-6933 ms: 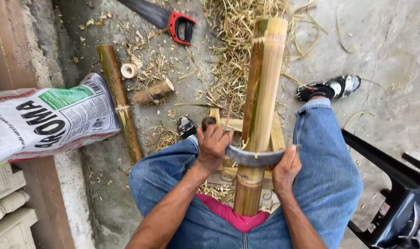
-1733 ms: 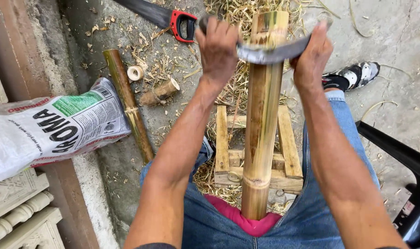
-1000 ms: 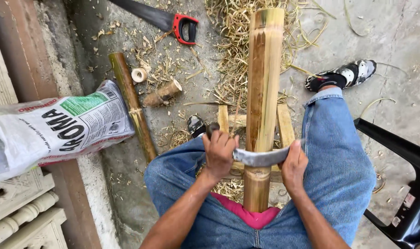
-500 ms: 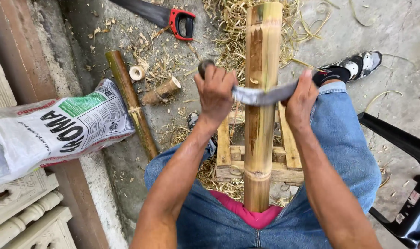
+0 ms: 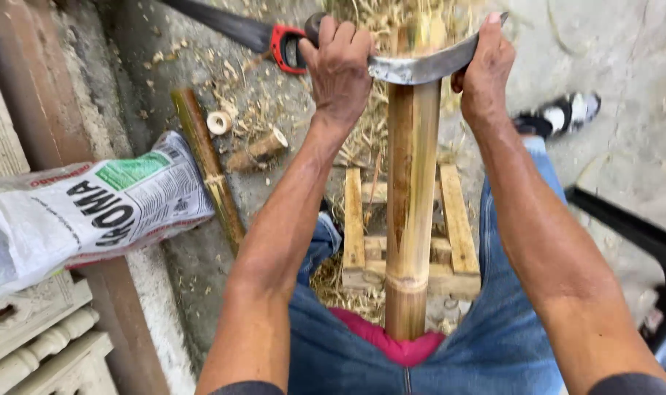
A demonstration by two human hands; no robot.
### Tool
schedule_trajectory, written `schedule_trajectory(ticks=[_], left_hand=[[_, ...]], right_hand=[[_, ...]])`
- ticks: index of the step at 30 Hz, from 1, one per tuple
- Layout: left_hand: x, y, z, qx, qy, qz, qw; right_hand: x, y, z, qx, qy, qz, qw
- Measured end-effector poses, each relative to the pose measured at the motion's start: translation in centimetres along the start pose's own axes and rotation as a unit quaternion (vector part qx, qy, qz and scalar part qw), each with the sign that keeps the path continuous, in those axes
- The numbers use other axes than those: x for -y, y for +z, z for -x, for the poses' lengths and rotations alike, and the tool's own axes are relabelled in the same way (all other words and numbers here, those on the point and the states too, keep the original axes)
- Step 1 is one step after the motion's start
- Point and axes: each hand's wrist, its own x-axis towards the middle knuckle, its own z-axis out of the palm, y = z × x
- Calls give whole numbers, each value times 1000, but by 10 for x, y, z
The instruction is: Shave or plane the outer surface of a bamboo stalk using a drawknife.
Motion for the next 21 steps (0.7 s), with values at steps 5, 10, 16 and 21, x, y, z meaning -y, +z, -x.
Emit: schedule_trajectory(ticks=[5,10,16,21], left_hand=[[-34,-31,148,47,-25,4,999],[-84,-110,198,127,-37,52,990],[-71,-90,175,85,-1,56,995],[-47,-65,138,85,21,34,996]], right_hand=[[-20,-28,159,-94,21,224,970],[-15,-43,293,-129,198,186,954],[-24,-39,263,-157,169,157,960],[-1,-15,214,-156,138,129,969]])
